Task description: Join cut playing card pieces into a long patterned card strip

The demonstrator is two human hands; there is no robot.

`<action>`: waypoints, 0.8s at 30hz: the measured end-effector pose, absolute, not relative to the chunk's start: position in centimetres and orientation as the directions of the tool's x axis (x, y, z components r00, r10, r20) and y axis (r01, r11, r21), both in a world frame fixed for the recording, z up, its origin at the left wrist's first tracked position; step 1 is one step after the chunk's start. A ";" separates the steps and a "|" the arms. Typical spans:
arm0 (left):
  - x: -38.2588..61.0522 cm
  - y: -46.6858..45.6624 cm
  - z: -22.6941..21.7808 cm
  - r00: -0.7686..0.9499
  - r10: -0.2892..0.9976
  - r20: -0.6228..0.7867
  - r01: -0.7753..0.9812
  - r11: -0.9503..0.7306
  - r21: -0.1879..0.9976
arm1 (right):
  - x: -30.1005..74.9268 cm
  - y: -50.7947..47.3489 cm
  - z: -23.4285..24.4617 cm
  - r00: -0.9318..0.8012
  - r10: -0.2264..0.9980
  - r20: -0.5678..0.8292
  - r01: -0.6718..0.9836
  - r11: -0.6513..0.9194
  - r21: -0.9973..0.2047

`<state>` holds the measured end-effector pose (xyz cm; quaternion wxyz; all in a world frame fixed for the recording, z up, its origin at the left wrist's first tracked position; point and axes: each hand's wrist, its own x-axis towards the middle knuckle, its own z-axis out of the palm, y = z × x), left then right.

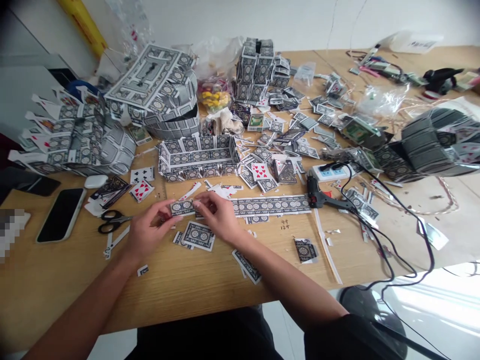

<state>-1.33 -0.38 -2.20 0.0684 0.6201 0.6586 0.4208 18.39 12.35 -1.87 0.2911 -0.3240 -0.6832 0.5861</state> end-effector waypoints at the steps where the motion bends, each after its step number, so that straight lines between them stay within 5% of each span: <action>1: -1.5 -0.3 -2.2 -0.255 0.869 0.424 0.757 -0.094 0.647 | 18.4 12.5 -2.0 -0.593 0.804 0.042 0.104 0.129 -0.986; 14: -3.4 0.5 -3.8 -0.318 0.854 0.412 0.890 0.119 0.441 | 18.9 13.4 -2.3 -0.458 0.871 0.180 0.204 0.300 -0.932; 20: -3.5 0.4 -4.5 -0.317 0.856 0.409 0.890 0.118 0.441 | 18.8 14.2 -1.3 -0.432 0.887 0.164 0.181 0.263 -0.948; 24: -3.3 0.4 -4.4 -0.310 0.857 0.412 0.883 0.098 0.460 | 19.3 15.1 1.6 -0.484 0.839 0.249 0.250 0.405 -0.879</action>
